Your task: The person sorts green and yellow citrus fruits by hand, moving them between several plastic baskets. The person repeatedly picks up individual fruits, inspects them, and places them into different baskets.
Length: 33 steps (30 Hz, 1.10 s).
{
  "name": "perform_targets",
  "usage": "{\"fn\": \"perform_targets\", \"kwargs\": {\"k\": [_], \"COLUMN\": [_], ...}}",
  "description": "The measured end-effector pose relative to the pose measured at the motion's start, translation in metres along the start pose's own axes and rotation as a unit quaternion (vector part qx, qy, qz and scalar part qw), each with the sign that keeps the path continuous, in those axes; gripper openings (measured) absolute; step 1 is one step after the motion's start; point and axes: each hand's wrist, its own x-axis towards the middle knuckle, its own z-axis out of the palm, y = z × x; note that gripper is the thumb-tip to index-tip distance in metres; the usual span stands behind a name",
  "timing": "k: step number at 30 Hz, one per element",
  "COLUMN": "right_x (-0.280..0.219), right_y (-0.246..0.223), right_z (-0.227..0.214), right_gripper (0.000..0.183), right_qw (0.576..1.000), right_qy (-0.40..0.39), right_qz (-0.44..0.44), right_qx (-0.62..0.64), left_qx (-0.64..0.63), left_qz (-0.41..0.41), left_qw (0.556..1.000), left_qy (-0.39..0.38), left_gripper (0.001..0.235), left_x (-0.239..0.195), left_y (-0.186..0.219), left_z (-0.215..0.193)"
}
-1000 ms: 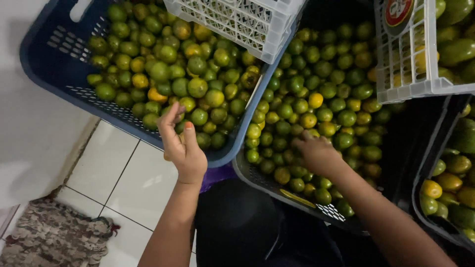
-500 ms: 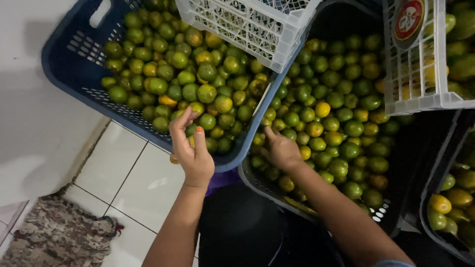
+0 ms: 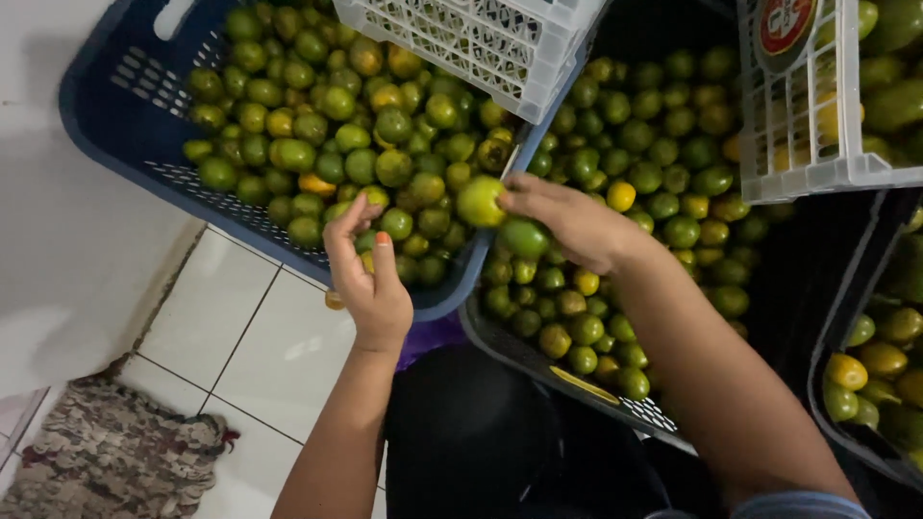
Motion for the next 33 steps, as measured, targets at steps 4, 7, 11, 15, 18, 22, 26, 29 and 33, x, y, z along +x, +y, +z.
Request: {"fn": "perform_targets", "kwargs": {"k": [4, 7, 11, 15, 18, 22, 26, 29, 33], "right_x": [-0.035, -0.031, -0.014, 0.023, 0.048, 0.048, 0.078, 0.042, -0.028], "right_y": [-0.053, -0.031, 0.026, 0.084, 0.099, 0.091, 0.155, 0.140, 0.078], "right_z": [0.048, 0.031, 0.002, -0.006, 0.007, 0.023, -0.039, -0.081, -0.070], "right_gripper": [0.062, 0.057, 0.027, 0.032, 0.090, 0.078, 0.055, 0.060, 0.037], "right_qw": [0.991, 0.978, 0.949, 0.941, 0.883, 0.857, 0.859, 0.927, 0.927], "right_qy": [-0.023, -0.019, 0.172, 0.236, 0.149, 0.185, 0.209, 0.205, 0.125], "right_qz": [-0.125, -0.198, -0.215, -0.191, 0.027, 0.016, -0.276, -0.133, 0.000], "right_qx": [0.041, 0.063, 0.152, -0.149, -0.444, -0.480, -0.378, -0.286, -0.355], "left_qx": [0.007, -0.004, 0.002, -0.010, -0.002, -0.003, -0.001, 0.010, 0.001], "left_qz": [-0.012, -0.006, -0.010, -0.003, -0.007, -0.011, -0.014, -0.013, -0.010], "left_qw": [1.000, 1.000, 1.000, 1.000, 1.000, 1.000, 1.000, 1.000, 1.000], "left_qy": [-0.003, 0.005, 0.023, 0.013, 0.025, 0.023, 0.016, 0.011, -0.006], "left_gripper": [0.034, 0.034, 0.034, 0.035, 0.034, 0.034, 0.034, 0.033, 0.034], "left_x": [0.000, 0.000, -0.002, -0.001, -0.001, -0.001, 0.001, 0.002, 0.002], "left_y": [-0.001, -0.004, -0.006, -0.006, -0.005, -0.004, -0.005, -0.003, 0.001], "left_z": [-0.002, 0.000, 0.002, 0.002, 0.001, 0.000, 0.000, 0.002, 0.001]}}
